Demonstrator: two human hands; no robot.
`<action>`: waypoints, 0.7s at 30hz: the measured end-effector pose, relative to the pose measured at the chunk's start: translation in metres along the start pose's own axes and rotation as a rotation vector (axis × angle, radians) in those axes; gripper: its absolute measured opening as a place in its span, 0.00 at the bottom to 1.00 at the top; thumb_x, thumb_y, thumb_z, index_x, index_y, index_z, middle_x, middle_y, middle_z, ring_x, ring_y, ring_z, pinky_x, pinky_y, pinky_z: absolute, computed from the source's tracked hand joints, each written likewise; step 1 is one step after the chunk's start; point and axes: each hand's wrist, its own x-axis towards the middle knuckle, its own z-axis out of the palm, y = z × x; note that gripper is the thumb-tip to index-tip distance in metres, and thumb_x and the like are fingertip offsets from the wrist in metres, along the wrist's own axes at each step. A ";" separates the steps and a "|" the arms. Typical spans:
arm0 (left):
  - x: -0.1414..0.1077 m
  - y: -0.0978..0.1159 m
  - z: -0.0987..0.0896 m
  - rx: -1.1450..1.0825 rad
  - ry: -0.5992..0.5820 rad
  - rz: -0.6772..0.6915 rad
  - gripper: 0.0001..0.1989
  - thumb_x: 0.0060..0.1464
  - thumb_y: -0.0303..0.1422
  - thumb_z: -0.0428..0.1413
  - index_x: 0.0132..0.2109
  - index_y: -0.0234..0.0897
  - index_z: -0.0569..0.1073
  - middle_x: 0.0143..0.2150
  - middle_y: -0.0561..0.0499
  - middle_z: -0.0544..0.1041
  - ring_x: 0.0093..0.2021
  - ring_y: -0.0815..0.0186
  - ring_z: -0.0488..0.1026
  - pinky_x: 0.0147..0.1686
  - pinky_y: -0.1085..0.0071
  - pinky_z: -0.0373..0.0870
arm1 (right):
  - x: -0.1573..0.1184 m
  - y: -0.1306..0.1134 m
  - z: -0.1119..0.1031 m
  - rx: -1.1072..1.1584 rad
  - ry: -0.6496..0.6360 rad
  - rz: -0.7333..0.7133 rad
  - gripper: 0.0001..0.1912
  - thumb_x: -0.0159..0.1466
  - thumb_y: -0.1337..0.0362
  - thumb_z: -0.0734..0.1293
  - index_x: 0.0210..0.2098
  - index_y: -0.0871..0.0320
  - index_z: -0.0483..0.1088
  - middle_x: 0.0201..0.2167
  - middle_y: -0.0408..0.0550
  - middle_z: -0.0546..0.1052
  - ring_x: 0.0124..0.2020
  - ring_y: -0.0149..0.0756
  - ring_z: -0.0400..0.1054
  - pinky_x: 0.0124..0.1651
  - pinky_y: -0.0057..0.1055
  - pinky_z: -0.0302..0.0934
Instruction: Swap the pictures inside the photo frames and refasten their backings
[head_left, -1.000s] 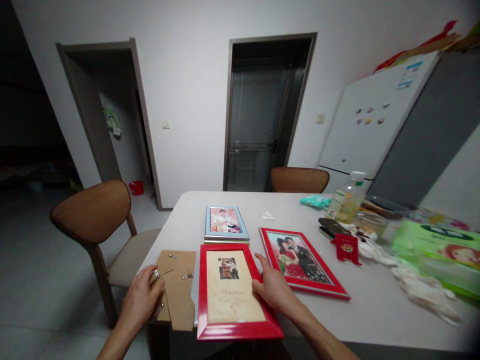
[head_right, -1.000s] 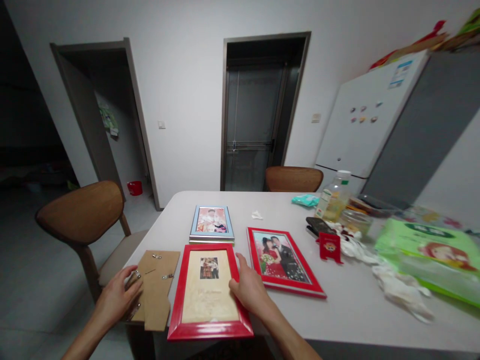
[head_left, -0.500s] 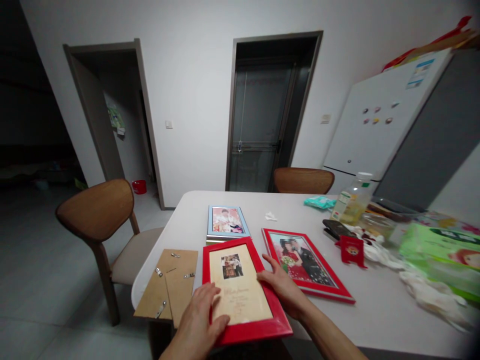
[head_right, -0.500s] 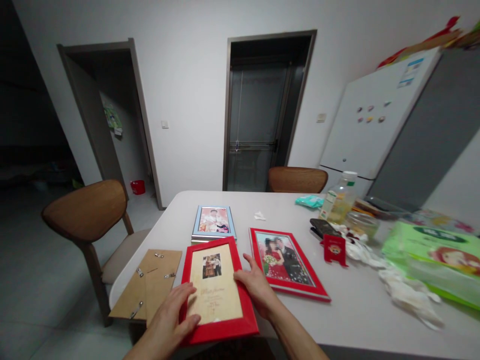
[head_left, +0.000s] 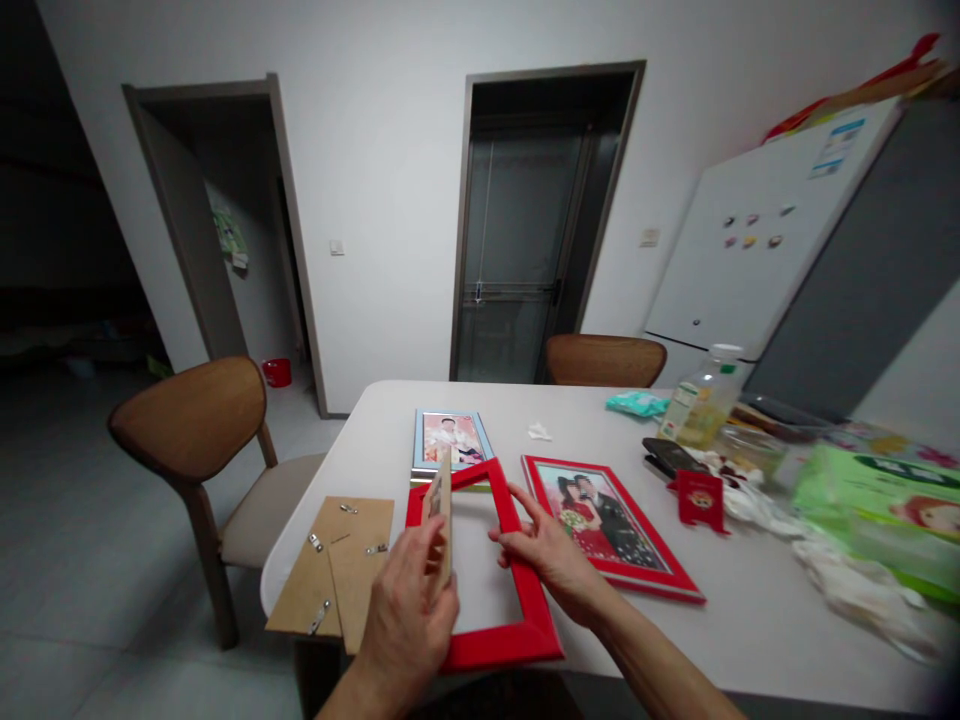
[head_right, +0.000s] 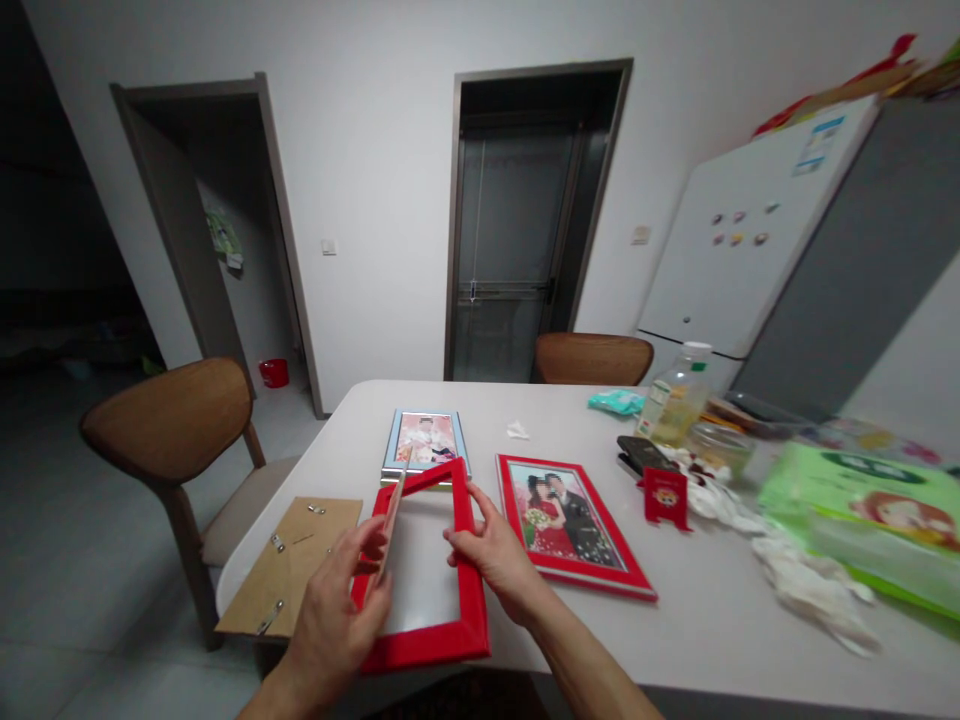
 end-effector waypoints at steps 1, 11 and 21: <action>0.000 -0.005 -0.007 0.010 0.054 -0.056 0.22 0.46 0.27 0.46 0.51 0.35 0.60 0.43 0.45 0.70 0.41 0.63 0.69 0.40 0.67 0.68 | 0.004 0.008 -0.004 -0.115 0.034 -0.009 0.39 0.49 0.64 0.62 0.58 0.58 0.43 0.23 0.39 0.69 0.19 0.27 0.63 0.24 0.24 0.56; -0.019 -0.075 -0.041 -0.040 0.104 -0.433 0.19 0.44 0.33 0.49 0.46 0.35 0.65 0.27 0.55 0.70 0.27 0.64 0.69 0.29 0.71 0.66 | 0.024 0.053 -0.033 -1.007 0.237 -0.129 0.26 0.53 0.65 0.57 0.51 0.66 0.60 0.33 0.52 0.74 0.34 0.38 0.67 0.38 0.30 0.58; -0.021 -0.074 -0.031 0.456 -0.204 -0.414 0.18 0.48 0.31 0.45 0.48 0.37 0.65 0.42 0.46 0.73 0.42 0.60 0.69 0.39 0.68 0.63 | 0.019 0.044 -0.026 -1.340 0.163 -0.160 0.18 0.54 0.65 0.57 0.42 0.64 0.67 0.37 0.58 0.70 0.38 0.43 0.65 0.40 0.34 0.57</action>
